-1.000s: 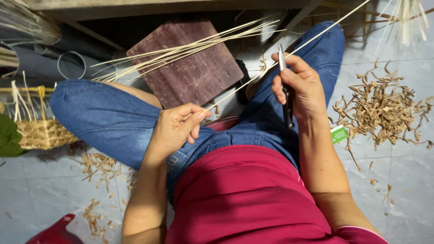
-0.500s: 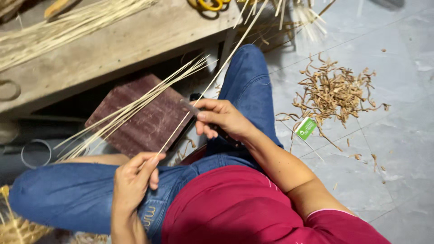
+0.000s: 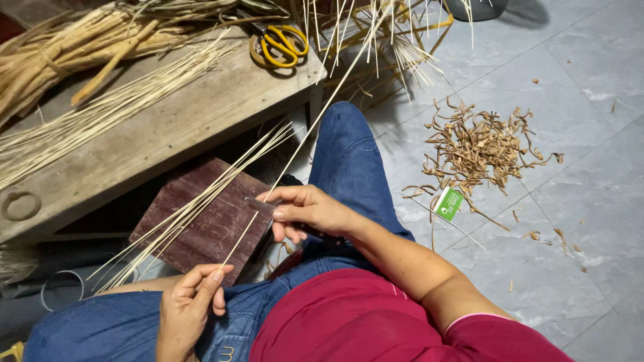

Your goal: The person sits on the floor and uses a small knife to split and shave thin bamboo strips into slender sticks, drawing each strip across the blade and setting finished sticks on a wooden board beside them.

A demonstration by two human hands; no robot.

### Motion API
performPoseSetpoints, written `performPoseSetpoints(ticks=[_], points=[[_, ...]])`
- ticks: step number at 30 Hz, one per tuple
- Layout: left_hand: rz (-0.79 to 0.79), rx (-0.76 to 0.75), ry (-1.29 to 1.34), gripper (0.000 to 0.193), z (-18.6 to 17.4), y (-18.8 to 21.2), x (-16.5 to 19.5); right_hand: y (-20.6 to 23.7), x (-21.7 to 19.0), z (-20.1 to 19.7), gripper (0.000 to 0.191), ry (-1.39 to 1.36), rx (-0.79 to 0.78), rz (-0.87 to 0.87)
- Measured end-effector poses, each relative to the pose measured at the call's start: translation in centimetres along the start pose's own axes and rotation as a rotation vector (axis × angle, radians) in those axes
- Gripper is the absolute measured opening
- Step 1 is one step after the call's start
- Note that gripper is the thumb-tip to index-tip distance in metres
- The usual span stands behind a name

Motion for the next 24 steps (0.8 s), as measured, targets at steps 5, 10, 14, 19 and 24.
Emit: performPoseSetpoints(ticks=[5,10,14,19,24], points=[[0.053,0.036,-0.03,0.025,-1.7,0.2,-0.6,-0.3,-1.0,-3.3,0.038,0.022,0.139,-0.096],[0.15,0.072,-0.042,0.025,-4.1,0.6,-1.0,1.7,-3.8,-7.4,0.039,0.045,0.355,-0.193],[0.189,0.248,-0.261,0.025,-5.1,1.2,0.7,2.6,-5.1,-8.0,0.037,0.023,0.401,-0.223],[0.505,0.814,-0.829,0.022,-4.0,3.4,6.8,1.4,-4.5,-5.9,0.036,-0.017,0.396,-0.295],[0.782,0.805,-0.739,0.021,0.4,3.1,9.9,-1.0,-1.7,-1.7,0.038,-0.052,0.361,-0.288]])
Point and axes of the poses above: each hand's wrist, its own y-axis away from the middle knuckle, its own z-axis out of the palm, x = y × z, the point moved 4 cm from there along -y, towards the middle knuckle, and after that the axes turned 2 degrees about -z, right-handed, at the moved point
